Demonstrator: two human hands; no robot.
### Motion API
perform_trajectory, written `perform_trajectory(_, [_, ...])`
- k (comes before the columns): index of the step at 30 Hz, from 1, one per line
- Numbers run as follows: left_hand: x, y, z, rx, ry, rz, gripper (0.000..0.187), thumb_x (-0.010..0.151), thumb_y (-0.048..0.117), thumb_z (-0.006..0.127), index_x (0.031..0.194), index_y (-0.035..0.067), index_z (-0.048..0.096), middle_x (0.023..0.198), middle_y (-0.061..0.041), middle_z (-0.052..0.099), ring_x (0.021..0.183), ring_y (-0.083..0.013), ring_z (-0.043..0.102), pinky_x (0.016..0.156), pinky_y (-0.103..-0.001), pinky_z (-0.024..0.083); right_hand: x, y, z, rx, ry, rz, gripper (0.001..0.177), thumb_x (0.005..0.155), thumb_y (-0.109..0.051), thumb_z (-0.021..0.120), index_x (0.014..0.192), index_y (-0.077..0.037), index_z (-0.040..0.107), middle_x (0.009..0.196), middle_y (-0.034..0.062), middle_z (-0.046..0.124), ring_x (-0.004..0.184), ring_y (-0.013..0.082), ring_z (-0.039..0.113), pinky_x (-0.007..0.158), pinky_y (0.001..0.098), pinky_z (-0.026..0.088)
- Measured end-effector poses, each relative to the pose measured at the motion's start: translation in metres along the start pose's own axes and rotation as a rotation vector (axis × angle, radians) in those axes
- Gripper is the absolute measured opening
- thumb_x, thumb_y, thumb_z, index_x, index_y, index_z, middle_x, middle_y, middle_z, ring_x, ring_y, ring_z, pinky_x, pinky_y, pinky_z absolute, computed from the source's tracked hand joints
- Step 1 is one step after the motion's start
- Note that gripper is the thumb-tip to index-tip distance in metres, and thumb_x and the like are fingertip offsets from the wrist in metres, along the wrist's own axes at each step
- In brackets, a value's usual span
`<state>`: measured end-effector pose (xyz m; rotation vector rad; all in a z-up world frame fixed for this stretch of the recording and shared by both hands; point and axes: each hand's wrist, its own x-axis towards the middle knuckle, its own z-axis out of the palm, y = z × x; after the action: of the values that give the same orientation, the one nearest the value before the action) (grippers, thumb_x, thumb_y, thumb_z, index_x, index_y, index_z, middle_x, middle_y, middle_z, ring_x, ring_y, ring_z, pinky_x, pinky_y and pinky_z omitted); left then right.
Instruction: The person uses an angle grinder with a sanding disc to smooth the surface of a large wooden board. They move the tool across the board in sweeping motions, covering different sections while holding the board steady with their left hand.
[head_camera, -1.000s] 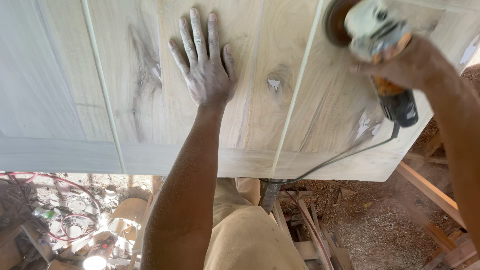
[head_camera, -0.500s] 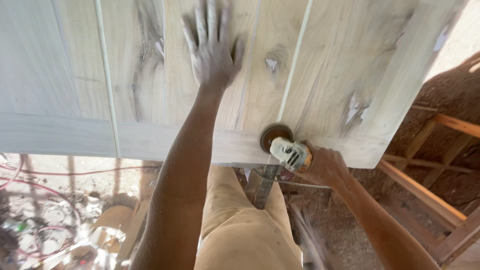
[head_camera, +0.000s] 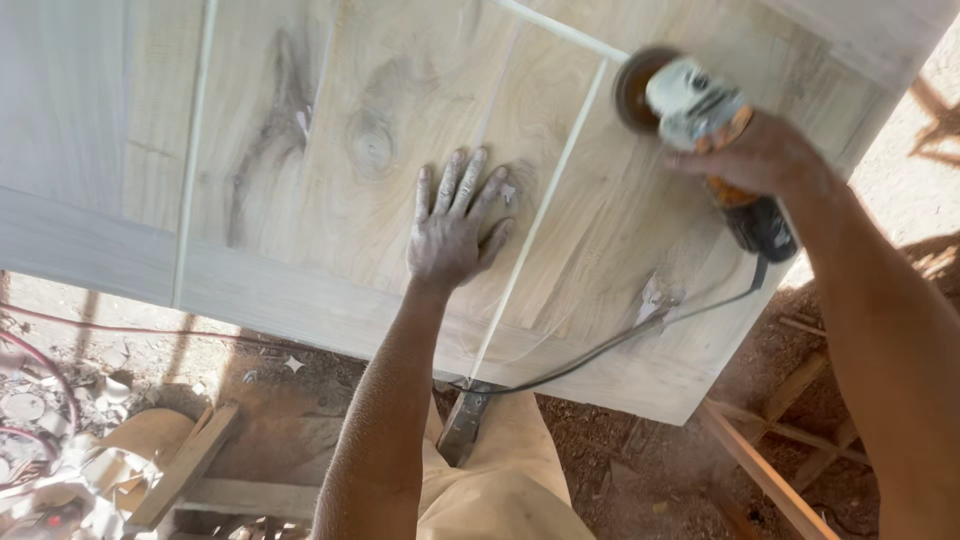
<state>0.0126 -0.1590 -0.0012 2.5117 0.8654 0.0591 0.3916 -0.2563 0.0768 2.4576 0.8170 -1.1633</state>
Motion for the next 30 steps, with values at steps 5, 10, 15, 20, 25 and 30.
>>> perform_trajectory(5, [0.007,0.004,-0.006,0.023,-0.031,-0.031,0.066,0.099,0.054,0.054,0.158,0.027,0.040,0.168,-0.006,0.027,0.155,-0.0301,0.021,0.125,-0.062,0.010,0.004,0.028,-0.020,0.112,0.038,-0.122,0.077,0.073,-0.064,0.079,0.131,-0.015,0.067,0.114,0.0141,0.071,0.106,0.0324,0.068,0.095,0.0524,0.055])
perform_trajectory(10, [0.003,0.005,0.001,0.056,-0.026,-0.025,0.065,0.102,0.053,0.052,0.160,0.027,0.037,0.169,-0.005,0.024,0.157,-0.0291,0.019,0.126,-0.062,0.008,-0.056,0.026,0.051,-0.091,-0.218,0.104,0.097,0.079,-0.064,0.076,0.155,-0.019,0.035,0.084,0.0099,0.070,0.061,0.0193,0.065,0.058,0.0333,0.057])
perform_trajectory(15, [-0.003,0.001,0.006,0.092,-0.029,-0.036,0.059,0.107,0.045,0.046,0.162,0.027,0.035,0.171,-0.003,0.022,0.158,-0.0280,0.018,0.128,-0.059,0.007,-0.148,0.015,0.142,-0.164,-0.291,-0.028,0.106,0.073,-0.065,0.076,0.158,-0.022,0.028,0.071,0.0053,0.064,0.043,0.0111,0.050,0.038,0.0262,0.046])
perform_trajectory(20, [0.001,0.002,0.006,0.084,-0.023,-0.052,0.057,0.108,0.045,0.042,0.162,0.027,0.035,0.171,-0.002,0.023,0.159,-0.0264,0.018,0.130,-0.058,0.008,-0.195,0.001,0.186,-0.358,-0.220,-0.366,0.095,0.072,-0.072,0.074,0.147,-0.024,0.039,0.079,-0.0001,0.061,0.049,0.0067,0.048,0.041,0.0257,0.045])
perform_trajectory(25, [0.002,0.002,0.004,0.070,-0.050,-0.056,0.058,0.106,0.045,0.041,0.161,0.026,0.036,0.170,-0.003,0.025,0.157,-0.0275,0.020,0.127,-0.059,0.009,-0.137,-0.007,0.138,-0.297,-0.285,-0.180,0.086,0.077,-0.062,0.072,0.149,-0.029,0.038,0.087,0.0014,0.053,0.048,0.0134,0.060,0.039,0.0287,0.055])
perform_trajectory(30, [0.004,0.001,0.001,0.041,-0.069,-0.076,0.057,0.105,0.044,0.041,0.159,0.026,0.037,0.169,-0.003,0.026,0.156,-0.0286,0.022,0.127,-0.059,0.010,-0.070,-0.025,0.070,-0.410,-0.211,-0.108,0.093,0.076,-0.069,0.073,0.152,-0.026,0.040,0.070,0.0057,0.066,0.055,0.0187,0.066,0.047,0.0310,0.056])
